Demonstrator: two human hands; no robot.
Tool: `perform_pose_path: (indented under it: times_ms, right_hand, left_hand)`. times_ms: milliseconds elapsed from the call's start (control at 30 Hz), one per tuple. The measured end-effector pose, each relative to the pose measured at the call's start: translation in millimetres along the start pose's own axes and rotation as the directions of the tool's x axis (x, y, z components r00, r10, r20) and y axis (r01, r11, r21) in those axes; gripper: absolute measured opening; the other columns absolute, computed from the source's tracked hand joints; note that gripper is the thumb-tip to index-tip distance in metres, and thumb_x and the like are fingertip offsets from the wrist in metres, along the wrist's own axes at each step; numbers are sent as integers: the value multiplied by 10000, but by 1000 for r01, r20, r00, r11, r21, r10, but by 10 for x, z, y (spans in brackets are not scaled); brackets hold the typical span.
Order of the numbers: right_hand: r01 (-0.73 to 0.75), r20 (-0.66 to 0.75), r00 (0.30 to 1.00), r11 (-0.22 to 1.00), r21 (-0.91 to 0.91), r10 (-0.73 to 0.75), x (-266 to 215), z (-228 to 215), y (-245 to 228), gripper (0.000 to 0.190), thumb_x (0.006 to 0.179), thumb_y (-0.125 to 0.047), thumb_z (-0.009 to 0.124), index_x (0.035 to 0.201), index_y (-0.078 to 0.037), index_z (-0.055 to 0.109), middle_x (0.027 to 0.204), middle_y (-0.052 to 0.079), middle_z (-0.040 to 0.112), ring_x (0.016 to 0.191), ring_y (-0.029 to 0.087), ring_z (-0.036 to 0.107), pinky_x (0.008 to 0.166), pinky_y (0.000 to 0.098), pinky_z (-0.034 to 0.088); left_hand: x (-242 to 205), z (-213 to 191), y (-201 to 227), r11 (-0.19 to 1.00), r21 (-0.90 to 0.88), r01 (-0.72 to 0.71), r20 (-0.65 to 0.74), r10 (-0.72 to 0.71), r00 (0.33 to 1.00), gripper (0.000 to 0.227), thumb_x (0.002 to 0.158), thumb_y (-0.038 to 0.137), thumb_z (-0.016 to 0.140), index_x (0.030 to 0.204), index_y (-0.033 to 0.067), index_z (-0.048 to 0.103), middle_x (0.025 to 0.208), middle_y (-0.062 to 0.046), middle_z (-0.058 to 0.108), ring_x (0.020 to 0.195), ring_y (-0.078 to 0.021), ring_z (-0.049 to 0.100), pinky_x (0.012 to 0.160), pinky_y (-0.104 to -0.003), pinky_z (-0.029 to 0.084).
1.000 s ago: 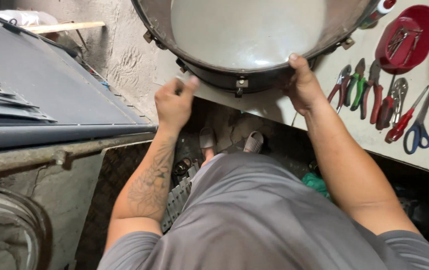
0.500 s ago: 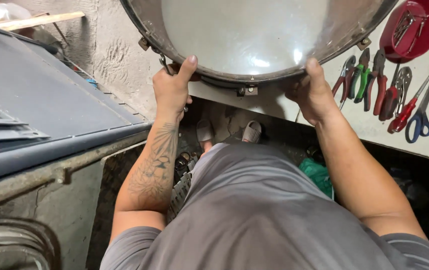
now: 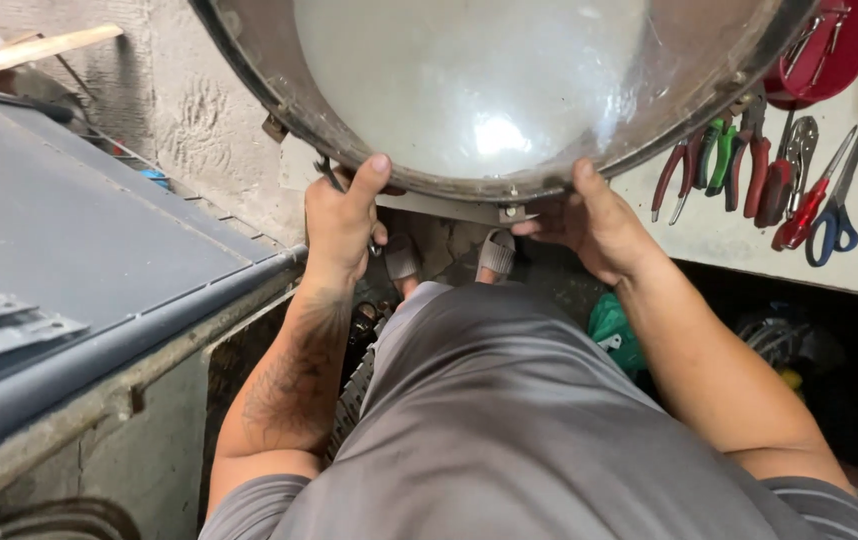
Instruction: The person uses a wrench to tighten bolts on the rim of a large metal pot. They rotate the pot to access different bolts and continue tightening them with the wrench.
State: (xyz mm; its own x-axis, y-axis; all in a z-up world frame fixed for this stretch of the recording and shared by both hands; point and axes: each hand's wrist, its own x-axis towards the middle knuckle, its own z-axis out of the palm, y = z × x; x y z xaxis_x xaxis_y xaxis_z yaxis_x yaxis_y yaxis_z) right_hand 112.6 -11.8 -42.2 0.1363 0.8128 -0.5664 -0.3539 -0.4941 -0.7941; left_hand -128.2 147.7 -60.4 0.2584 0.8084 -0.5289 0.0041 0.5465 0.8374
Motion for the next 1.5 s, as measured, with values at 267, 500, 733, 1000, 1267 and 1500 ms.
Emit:
perform_pose_path:
  times_ms: [267, 500, 733, 1000, 1267, 1500]
  right_hand:
    - [-57, -167, 982, 980, 189, 90, 67, -313, 465, 858, 869, -599, 571, 1443, 33, 485, 1300, 252, 615, 1084, 379, 659, 1012, 574, 494]
    - [4, -209, 977, 978, 208, 40, 118, -381, 829, 660, 873, -447, 650, 1303, 49, 584, 1094, 229, 668, 924, 341, 671, 889, 562, 555]
    - [51, -225, 974, 958, 283, 15, 151, -396, 1048, 643, 867, -388, 649, 1304, 74, 554, 1057, 229, 609, 851, 320, 607, 844, 555, 550]
    - [113, -198, 978, 953, 282, -58, 174, -179, 740, 631, 870, -432, 632, 1269, 51, 554, 994, 185, 584, 798, 233, 509, 724, 370, 498]
    - [147, -141, 983, 958, 247, -114, 298, -90, 504, 771, 853, -535, 611, 1400, 2, 522, 1198, 203, 618, 950, 287, 566, 833, 416, 519]
    - [174, -96, 982, 977, 119, -164, 139, 156, 101, 1010, 888, -634, 582, 1517, 118, 338, 1451, 407, 412, 1258, 597, 462, 1020, 773, 313]
  left_hand:
    - [-8, 1, 274, 970, 236, 50, 25, -57, 998, 560, 748, 427, 886, 803, -97, 695, 610, -201, 594, 575, -146, 521, 459, -477, 473]
    - [126, -92, -32, 999, 32, -17, 107, 13, 994, 463, 782, 292, 906, 764, -108, 676, 552, -214, 627, 407, -255, 630, 354, -387, 529]
    - [214, -263, -458, 996, -22, -89, 95, 90, 991, 396, 780, 214, 915, 786, -86, 657, 554, -192, 611, 427, -216, 615, 369, -372, 521]
    - [158, -141, -124, 994, -3, -106, 116, 106, 988, 406, 813, 254, 891, 721, -74, 671, 529, -170, 612, 407, -196, 601, 384, -347, 500]
    - [-27, -384, -257, 752, 659, 15, 49, -63, 997, 531, 969, 509, 605, 1137, 8, 661, 921, -251, 712, 966, -459, 687, 874, -587, 488]
    - [-834, 131, -122, 678, 726, -116, 194, -40, 980, 323, 1013, 363, 571, 1178, 156, 756, 985, -173, 770, 993, -377, 739, 867, -472, 589]
